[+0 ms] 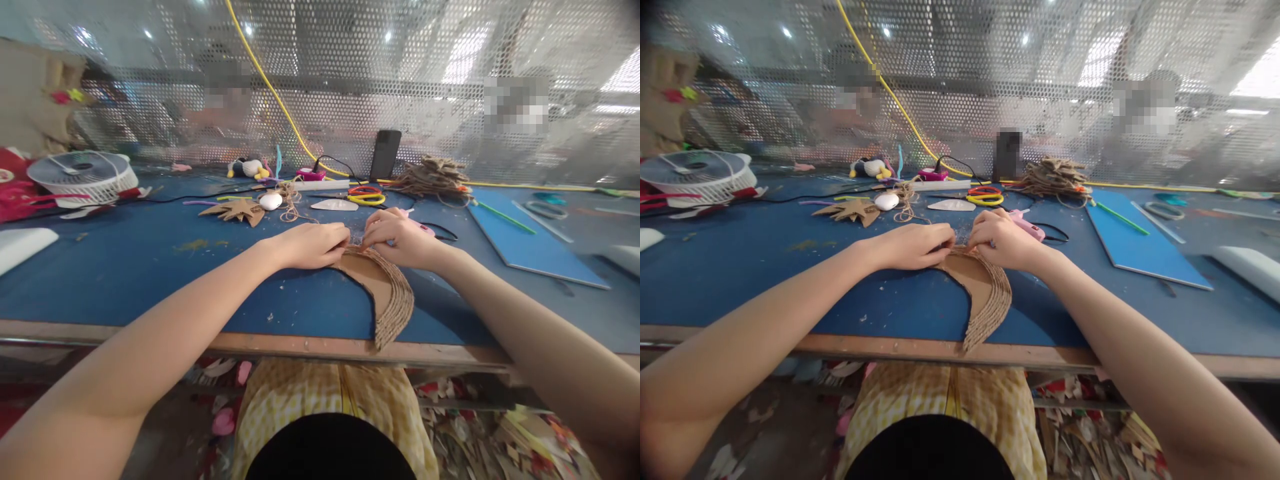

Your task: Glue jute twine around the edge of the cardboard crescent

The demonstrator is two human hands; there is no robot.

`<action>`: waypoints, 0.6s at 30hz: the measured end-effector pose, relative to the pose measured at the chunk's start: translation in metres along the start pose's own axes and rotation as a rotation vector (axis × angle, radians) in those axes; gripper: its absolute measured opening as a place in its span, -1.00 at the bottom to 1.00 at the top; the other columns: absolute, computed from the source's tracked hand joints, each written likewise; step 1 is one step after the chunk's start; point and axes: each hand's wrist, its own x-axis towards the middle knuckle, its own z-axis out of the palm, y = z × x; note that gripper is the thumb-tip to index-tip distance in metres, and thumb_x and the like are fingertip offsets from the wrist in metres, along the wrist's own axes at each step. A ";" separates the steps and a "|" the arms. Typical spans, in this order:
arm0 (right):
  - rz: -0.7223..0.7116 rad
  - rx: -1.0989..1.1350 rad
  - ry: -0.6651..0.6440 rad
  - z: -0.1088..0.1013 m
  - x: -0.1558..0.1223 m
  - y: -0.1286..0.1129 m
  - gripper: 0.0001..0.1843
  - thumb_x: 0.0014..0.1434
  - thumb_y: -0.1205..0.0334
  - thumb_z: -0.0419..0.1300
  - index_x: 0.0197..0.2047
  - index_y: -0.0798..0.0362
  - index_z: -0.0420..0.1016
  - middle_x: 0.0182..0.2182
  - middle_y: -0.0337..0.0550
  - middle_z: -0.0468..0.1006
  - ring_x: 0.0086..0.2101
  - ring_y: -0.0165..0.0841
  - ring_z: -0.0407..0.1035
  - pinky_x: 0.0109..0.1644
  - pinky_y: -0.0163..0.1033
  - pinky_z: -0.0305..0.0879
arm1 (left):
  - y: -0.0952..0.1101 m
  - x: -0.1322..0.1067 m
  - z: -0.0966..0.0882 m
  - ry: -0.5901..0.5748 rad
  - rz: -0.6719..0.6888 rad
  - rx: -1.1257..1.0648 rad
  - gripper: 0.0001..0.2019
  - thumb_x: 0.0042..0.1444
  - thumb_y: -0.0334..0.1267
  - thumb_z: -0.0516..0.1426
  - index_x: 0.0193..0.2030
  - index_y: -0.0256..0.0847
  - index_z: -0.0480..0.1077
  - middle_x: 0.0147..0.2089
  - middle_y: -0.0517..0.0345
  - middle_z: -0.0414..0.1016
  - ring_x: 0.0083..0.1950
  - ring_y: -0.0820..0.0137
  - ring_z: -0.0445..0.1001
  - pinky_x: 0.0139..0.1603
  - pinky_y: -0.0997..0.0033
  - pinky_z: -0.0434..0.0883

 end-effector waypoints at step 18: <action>-0.044 -0.083 -0.067 -0.003 0.002 -0.006 -0.66 0.16 0.44 0.07 -0.34 -0.06 0.66 -0.32 -0.19 0.68 -0.09 -0.20 0.37 0.07 0.02 0.17 | -0.002 0.002 0.002 0.101 0.105 -0.048 -0.80 0.15 -0.38 0.06 -0.16 -0.21 0.49 -0.20 0.10 0.58 -0.22 0.34 0.51 -0.25 0.40 0.31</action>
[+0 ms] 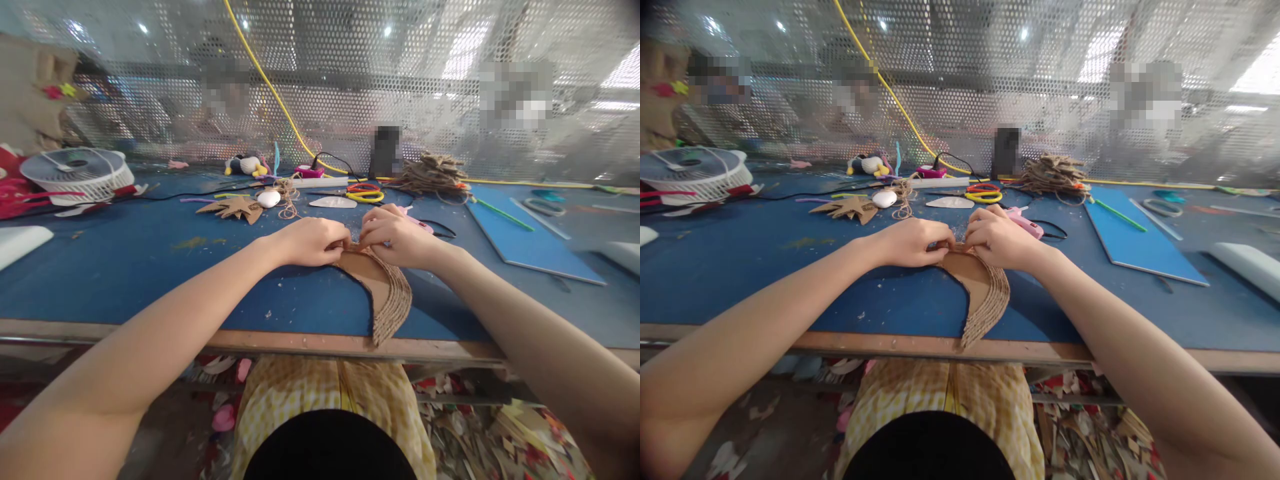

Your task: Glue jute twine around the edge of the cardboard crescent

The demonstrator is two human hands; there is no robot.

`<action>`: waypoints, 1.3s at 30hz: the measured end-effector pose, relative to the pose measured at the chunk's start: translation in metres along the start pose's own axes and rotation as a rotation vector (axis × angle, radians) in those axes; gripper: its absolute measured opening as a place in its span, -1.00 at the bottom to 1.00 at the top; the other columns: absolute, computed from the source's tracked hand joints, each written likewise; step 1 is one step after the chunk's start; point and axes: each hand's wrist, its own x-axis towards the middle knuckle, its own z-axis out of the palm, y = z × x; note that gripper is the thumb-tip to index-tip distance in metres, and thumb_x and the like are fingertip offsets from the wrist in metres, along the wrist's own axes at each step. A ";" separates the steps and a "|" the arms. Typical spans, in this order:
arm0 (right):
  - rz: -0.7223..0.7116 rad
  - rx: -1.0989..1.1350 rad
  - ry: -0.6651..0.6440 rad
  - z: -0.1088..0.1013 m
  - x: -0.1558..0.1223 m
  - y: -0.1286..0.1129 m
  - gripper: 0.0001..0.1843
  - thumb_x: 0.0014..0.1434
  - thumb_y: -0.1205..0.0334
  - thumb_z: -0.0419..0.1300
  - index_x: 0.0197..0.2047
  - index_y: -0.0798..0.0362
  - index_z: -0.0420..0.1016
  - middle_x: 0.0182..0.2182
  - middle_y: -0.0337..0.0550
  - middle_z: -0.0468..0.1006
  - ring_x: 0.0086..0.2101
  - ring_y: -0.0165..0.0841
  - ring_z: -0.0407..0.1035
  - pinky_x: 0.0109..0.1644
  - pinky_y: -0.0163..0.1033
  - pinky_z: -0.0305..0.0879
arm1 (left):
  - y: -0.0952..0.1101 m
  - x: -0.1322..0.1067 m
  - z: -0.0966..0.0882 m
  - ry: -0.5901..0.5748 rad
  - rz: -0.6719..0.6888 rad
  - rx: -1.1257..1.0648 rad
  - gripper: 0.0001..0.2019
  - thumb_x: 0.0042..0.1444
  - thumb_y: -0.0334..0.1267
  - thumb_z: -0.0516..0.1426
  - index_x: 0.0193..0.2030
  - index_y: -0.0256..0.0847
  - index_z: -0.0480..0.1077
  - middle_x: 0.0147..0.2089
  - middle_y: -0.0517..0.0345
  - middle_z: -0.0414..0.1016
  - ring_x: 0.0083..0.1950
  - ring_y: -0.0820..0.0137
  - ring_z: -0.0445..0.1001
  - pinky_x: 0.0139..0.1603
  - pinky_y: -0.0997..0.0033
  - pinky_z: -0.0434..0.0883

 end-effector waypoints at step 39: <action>-0.042 -0.048 0.012 -0.002 0.001 -0.003 -0.68 0.21 0.43 0.06 -0.32 -0.03 0.64 -0.34 -0.19 0.67 -0.12 -0.23 0.40 0.03 -0.04 0.19 | -0.004 0.001 -0.001 0.006 0.198 0.325 -0.77 0.26 -0.33 0.04 -0.18 -0.14 0.55 -0.28 0.10 0.57 -0.31 0.35 0.50 -0.29 0.34 0.34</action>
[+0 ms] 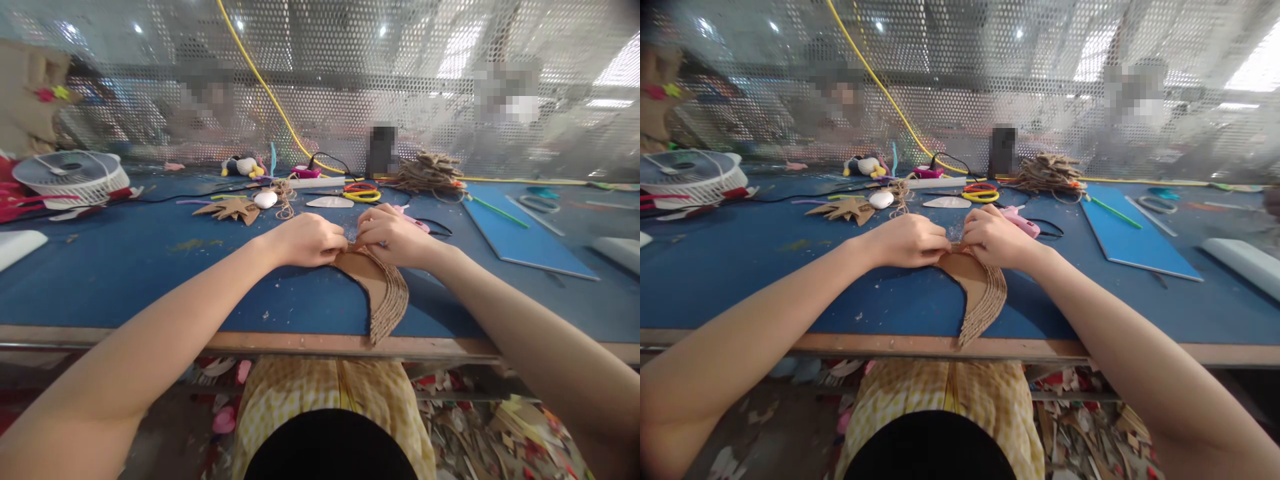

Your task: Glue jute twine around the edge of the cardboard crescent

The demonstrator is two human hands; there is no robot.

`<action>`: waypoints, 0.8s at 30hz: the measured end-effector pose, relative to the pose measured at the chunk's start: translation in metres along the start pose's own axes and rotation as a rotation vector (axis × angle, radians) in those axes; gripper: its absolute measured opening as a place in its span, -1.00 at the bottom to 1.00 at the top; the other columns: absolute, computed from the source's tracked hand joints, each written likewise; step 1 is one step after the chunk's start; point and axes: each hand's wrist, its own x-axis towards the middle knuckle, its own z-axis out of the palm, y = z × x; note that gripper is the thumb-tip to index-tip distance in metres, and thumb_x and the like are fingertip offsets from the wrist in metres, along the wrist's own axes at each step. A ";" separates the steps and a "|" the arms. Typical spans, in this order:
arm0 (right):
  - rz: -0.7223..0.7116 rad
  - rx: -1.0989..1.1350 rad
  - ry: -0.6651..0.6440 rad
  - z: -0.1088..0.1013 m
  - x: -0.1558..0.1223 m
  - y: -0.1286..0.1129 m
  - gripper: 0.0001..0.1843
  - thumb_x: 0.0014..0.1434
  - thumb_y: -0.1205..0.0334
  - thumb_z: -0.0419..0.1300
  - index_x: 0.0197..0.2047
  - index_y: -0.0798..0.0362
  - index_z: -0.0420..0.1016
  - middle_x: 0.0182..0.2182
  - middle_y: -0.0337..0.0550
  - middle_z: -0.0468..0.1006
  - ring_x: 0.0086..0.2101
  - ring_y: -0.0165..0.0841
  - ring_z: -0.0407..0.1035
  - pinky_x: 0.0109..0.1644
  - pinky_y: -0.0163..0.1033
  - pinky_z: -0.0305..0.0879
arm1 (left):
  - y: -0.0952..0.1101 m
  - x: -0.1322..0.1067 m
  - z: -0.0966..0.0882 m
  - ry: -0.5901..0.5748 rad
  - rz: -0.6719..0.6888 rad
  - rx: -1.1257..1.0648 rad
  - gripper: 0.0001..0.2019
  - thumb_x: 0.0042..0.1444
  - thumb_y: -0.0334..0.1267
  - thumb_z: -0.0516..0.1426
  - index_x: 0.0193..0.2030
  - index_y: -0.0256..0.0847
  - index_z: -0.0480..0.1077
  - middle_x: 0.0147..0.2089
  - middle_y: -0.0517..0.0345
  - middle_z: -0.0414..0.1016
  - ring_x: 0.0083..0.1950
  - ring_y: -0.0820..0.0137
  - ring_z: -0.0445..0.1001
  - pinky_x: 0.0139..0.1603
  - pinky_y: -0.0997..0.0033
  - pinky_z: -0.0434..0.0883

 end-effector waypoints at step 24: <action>-0.053 -0.038 0.107 0.005 -0.002 0.008 -0.69 0.16 0.46 0.05 -0.34 0.04 0.62 -0.36 -0.09 0.60 -0.18 -0.27 0.48 -0.03 -0.08 0.34 | -0.001 -0.001 -0.001 -0.027 -0.036 -0.067 -0.77 0.27 -0.30 0.06 -0.17 -0.11 0.57 -0.25 0.13 0.61 -0.25 0.34 0.55 -0.25 0.36 0.36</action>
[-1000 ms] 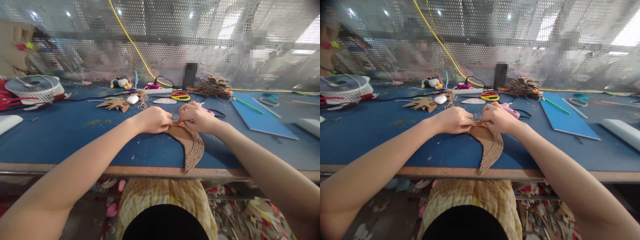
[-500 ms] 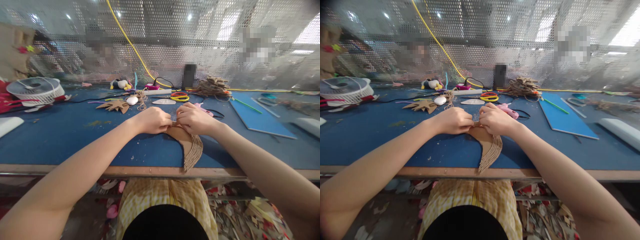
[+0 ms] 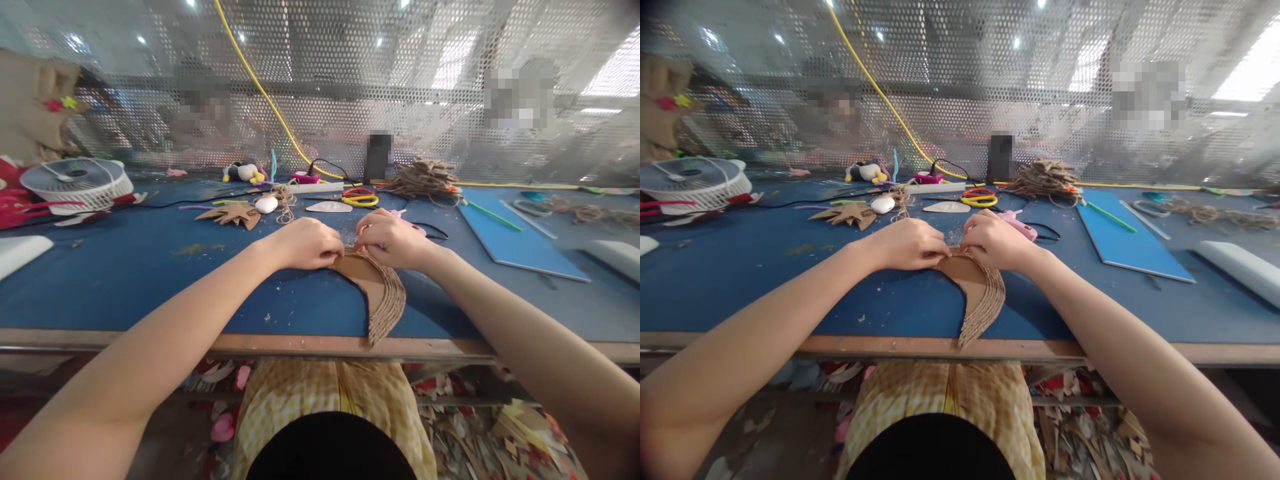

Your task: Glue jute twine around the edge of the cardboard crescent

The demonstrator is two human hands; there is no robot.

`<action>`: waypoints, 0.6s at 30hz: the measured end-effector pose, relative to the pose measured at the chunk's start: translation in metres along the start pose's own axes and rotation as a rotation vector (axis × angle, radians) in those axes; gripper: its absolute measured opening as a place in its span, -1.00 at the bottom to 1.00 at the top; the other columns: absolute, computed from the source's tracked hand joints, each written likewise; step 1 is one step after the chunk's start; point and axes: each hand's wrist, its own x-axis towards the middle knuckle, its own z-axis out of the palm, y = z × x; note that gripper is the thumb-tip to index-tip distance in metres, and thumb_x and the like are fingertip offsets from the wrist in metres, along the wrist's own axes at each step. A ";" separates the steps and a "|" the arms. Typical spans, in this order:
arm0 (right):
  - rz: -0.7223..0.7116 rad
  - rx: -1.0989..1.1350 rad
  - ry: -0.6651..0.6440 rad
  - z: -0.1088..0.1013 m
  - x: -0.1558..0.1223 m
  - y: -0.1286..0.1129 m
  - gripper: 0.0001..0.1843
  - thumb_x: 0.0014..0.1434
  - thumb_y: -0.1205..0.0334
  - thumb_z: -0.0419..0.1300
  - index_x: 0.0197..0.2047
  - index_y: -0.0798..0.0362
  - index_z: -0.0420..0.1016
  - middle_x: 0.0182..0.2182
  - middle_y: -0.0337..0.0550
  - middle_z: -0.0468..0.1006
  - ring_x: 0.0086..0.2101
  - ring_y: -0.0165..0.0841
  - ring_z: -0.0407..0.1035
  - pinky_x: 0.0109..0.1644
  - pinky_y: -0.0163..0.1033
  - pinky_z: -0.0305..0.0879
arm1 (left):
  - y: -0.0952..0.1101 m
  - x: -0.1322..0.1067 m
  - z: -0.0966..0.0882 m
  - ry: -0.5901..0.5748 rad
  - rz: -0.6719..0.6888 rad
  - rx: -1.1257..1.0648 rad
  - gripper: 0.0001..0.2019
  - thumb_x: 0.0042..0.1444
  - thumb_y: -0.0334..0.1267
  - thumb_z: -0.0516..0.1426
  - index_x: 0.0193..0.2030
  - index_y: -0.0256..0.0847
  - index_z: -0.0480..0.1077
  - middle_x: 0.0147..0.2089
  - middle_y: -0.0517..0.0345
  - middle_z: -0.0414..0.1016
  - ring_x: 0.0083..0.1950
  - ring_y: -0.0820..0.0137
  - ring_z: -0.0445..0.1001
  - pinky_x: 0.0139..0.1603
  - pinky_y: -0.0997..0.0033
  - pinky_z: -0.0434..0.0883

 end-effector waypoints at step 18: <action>-0.037 0.045 -0.018 0.003 0.002 -0.005 -0.70 0.22 0.47 0.06 -0.40 0.02 0.56 -0.43 -0.15 0.59 -0.20 -0.27 0.38 -0.08 -0.12 0.32 | -0.002 -0.003 0.001 0.006 -0.069 -0.112 -0.83 0.24 -0.32 0.08 -0.19 -0.13 0.52 -0.25 0.16 0.57 -0.28 0.37 0.51 -0.33 0.40 0.27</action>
